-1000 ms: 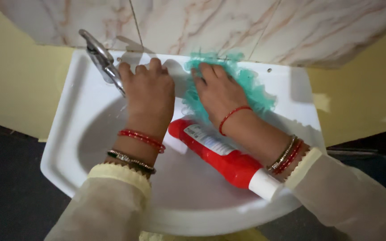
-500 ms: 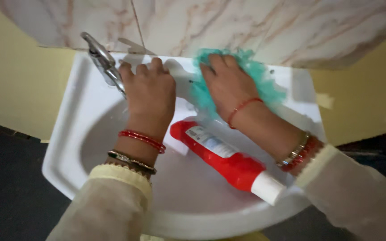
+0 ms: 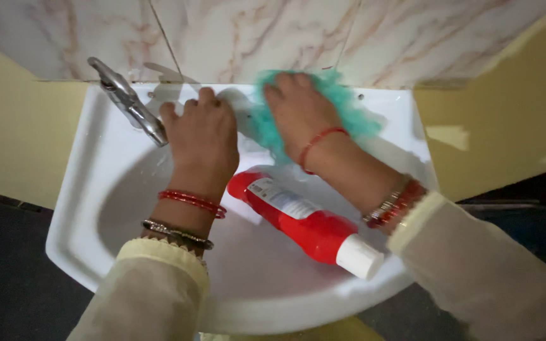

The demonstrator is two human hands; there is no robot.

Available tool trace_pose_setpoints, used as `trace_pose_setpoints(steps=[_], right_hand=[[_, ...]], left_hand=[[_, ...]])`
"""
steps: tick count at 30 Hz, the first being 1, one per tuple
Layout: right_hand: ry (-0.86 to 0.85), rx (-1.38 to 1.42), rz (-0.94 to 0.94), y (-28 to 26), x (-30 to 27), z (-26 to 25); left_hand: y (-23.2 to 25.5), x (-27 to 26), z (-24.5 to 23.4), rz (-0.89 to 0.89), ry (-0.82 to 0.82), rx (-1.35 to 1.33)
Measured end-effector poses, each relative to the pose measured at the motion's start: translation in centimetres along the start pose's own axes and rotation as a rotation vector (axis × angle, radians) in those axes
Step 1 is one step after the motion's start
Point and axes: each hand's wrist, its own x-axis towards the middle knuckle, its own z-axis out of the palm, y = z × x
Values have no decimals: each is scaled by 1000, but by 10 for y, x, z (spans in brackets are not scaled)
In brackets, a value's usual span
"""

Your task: The person scrubs the sink basin and faucet area with a green sponge. They repeatedly wipe the faucet, the basin rim, and the wall tiles above the sink. A red cleaning bottle is visible in the basin but not actively used during the clip.

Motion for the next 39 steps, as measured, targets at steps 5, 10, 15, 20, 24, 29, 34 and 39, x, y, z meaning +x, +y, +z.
trace_pose_setpoints(steps=[5, 10, 15, 20, 24, 29, 34, 39], right_hand=[[85, 44, -26, 4, -7, -11], [-113, 46, 182, 26, -30, -36], [4, 40, 62, 9, -20, -34], [-36, 65, 199, 26, -38, -43], [-116, 17, 253, 27, -34, -36], [18, 80, 179, 35, -38, -34], [-23, 88, 358, 48, -45, -40], [3, 121, 257, 47, -44, -37]], left_hand=[[21, 6, 0, 150, 302, -93], [24, 8, 8, 154, 317, -108], [35, 13, 5, 217, 268, -80], [36, 9, 3, 191, 354, -125], [41, 11, 2, 154, 272, -118], [55, 12, 1, 268, 409, -168], [62, 15, 1, 235, 367, -124], [70, 22, -1, 221, 357, -50]])
